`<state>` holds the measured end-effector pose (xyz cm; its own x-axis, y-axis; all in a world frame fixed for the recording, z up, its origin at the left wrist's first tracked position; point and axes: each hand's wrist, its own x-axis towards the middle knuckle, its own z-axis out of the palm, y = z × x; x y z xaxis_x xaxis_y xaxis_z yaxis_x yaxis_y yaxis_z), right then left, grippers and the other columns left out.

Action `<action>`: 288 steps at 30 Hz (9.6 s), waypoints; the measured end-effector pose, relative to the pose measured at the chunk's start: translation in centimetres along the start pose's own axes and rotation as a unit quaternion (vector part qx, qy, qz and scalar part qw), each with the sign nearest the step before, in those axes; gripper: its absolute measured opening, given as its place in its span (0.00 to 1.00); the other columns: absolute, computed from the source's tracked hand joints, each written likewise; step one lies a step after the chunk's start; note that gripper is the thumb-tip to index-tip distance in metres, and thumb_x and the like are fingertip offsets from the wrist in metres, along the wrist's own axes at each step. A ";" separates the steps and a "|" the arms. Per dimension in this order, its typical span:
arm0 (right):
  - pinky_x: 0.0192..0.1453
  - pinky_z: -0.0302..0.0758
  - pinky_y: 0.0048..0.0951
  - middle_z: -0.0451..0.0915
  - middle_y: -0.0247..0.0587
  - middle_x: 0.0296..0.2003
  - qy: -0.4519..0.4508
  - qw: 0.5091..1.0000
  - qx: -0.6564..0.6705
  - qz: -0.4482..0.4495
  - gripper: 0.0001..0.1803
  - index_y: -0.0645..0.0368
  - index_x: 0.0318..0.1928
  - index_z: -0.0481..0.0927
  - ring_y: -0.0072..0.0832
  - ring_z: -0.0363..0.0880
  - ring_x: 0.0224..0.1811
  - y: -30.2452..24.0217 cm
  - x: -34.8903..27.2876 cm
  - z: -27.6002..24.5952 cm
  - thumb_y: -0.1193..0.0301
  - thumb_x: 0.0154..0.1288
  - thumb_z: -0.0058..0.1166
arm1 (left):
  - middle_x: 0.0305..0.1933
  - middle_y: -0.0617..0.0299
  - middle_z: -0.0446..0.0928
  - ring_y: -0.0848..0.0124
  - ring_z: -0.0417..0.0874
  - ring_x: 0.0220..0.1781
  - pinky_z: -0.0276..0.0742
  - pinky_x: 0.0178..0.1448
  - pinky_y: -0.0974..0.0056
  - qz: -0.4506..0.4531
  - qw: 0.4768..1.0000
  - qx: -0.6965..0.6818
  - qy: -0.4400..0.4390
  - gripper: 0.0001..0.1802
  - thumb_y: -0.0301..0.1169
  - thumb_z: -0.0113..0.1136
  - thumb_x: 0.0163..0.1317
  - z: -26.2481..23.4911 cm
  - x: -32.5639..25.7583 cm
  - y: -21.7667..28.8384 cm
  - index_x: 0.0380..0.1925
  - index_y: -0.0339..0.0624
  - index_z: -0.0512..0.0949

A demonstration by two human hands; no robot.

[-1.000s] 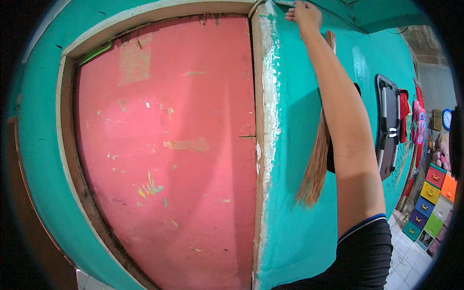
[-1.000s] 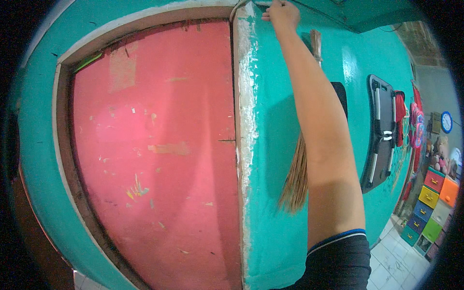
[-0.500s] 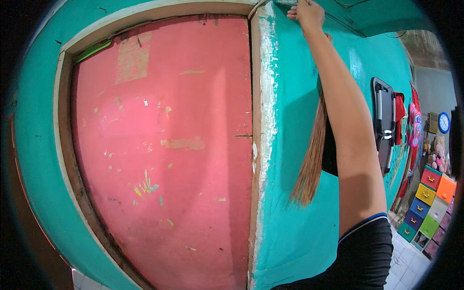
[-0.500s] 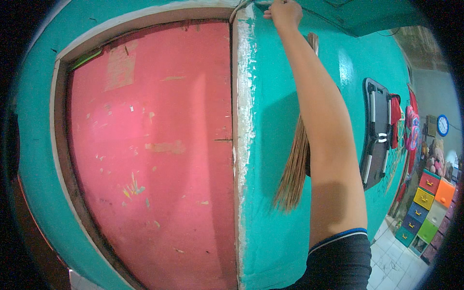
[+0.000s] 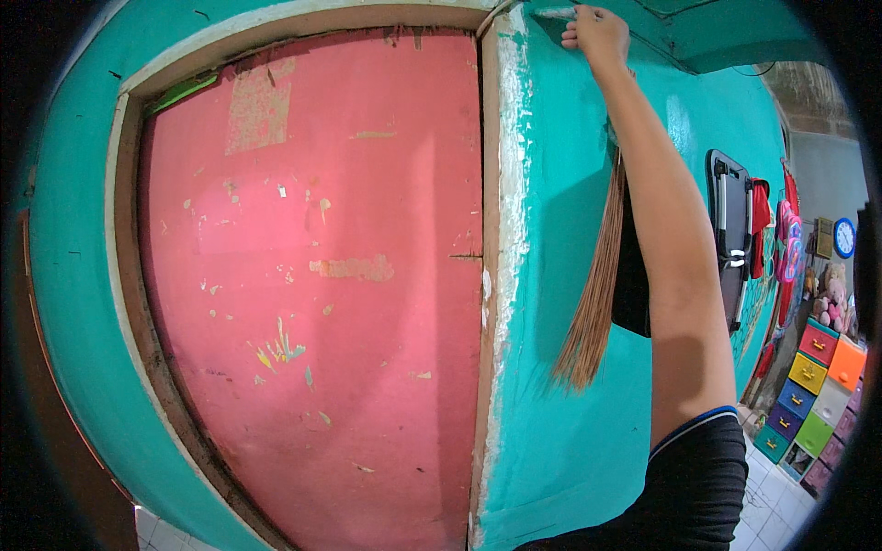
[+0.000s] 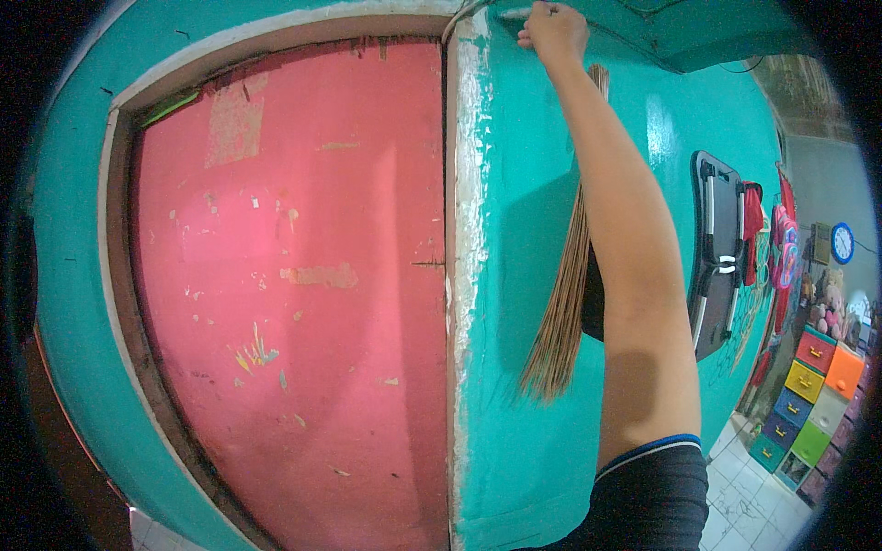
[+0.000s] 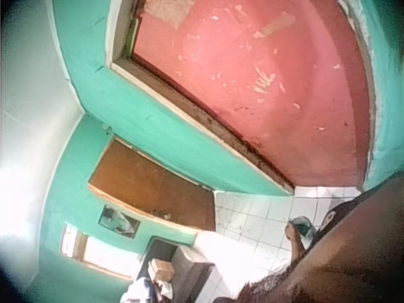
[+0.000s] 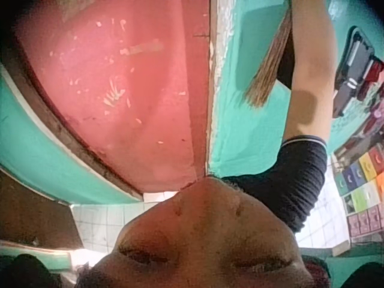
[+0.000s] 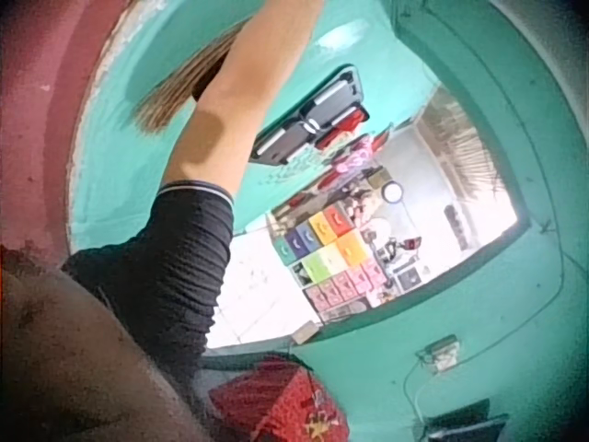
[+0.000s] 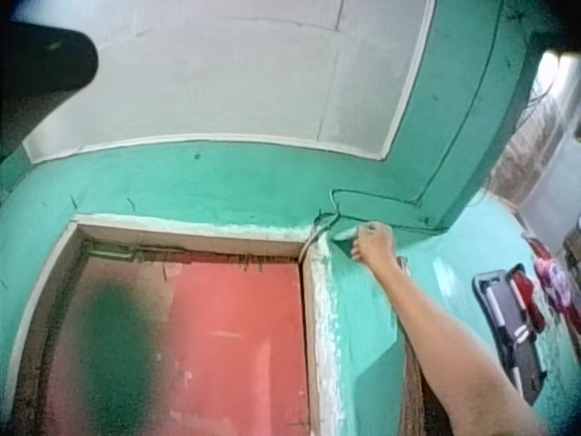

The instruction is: The person applies green paint to a wall with a brush, then goes outside to clean a scraper using another tool, and finally scrapes the edge of a door frame.

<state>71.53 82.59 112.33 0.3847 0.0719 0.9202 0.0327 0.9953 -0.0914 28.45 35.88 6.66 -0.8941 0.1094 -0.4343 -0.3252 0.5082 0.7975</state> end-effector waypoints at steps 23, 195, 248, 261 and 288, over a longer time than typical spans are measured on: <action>0.18 0.77 0.33 0.78 0.46 0.20 -0.030 0.996 -0.075 -0.038 0.16 0.69 0.32 0.77 0.31 0.78 0.16 -3.0 -1.3 -0.4 0.66 0.69 0.47 | 0.18 0.56 0.78 0.64 0.76 0.19 0.73 0.25 0.58 0.114 0.993 -0.028 -0.020 0.34 0.55 0.46 0.68 0.0 -0.4 -1.3 0.27 0.31 0.82; 0.40 0.78 0.37 0.81 0.58 0.35 -0.288 0.899 -0.328 -0.027 0.13 0.65 0.47 0.78 0.48 0.83 0.36 -7.1 -34.8 -14.9 0.71 0.65 0.54 | 0.14 0.62 0.71 0.72 0.67 0.13 0.60 0.17 0.65 0.071 0.966 -0.131 -0.211 0.24 0.48 0.56 0.67 5.0 5.8 -2.2 0.18 0.43 0.75; 0.20 0.72 0.33 0.74 0.40 0.25 -0.384 0.831 -0.401 0.035 0.21 0.62 0.53 0.75 0.33 0.75 0.20 -5.9 -56.6 -24.1 0.77 0.58 0.60 | 0.14 0.66 0.64 0.72 0.65 0.10 0.62 0.12 0.65 -0.010 0.977 -0.093 -0.190 0.20 0.46 0.55 0.68 5.4 0.6 3.8 0.24 0.43 0.70; 0.23 0.75 0.37 0.77 0.45 0.28 -0.441 0.786 -0.392 0.184 0.21 0.64 0.54 0.72 0.40 0.77 0.22 -6.4 -69.2 -28.8 0.78 0.59 0.58 | 0.13 0.66 0.62 0.73 0.63 0.10 0.59 0.12 0.66 -0.014 0.975 -0.105 -0.197 0.17 0.42 0.53 0.68 7.0 -0.7 5.3 0.24 0.45 0.70; 0.32 0.80 0.37 0.81 0.49 0.31 -0.360 0.778 -0.362 0.366 0.12 0.62 0.51 0.74 0.40 0.84 0.30 -8.8 -83.3 -34.7 0.73 0.68 0.50 | 0.15 0.66 0.66 0.74 0.67 0.11 0.65 0.14 0.67 -0.019 0.972 -0.078 -0.221 0.15 0.42 0.55 0.67 4.7 1.4 2.8 0.28 0.43 0.73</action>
<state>71.23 65.55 23.32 -0.0628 0.8795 0.4718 0.6586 0.3916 -0.6425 27.70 41.42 6.29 -0.6722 0.4674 -0.5742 -0.4285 0.3868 0.8165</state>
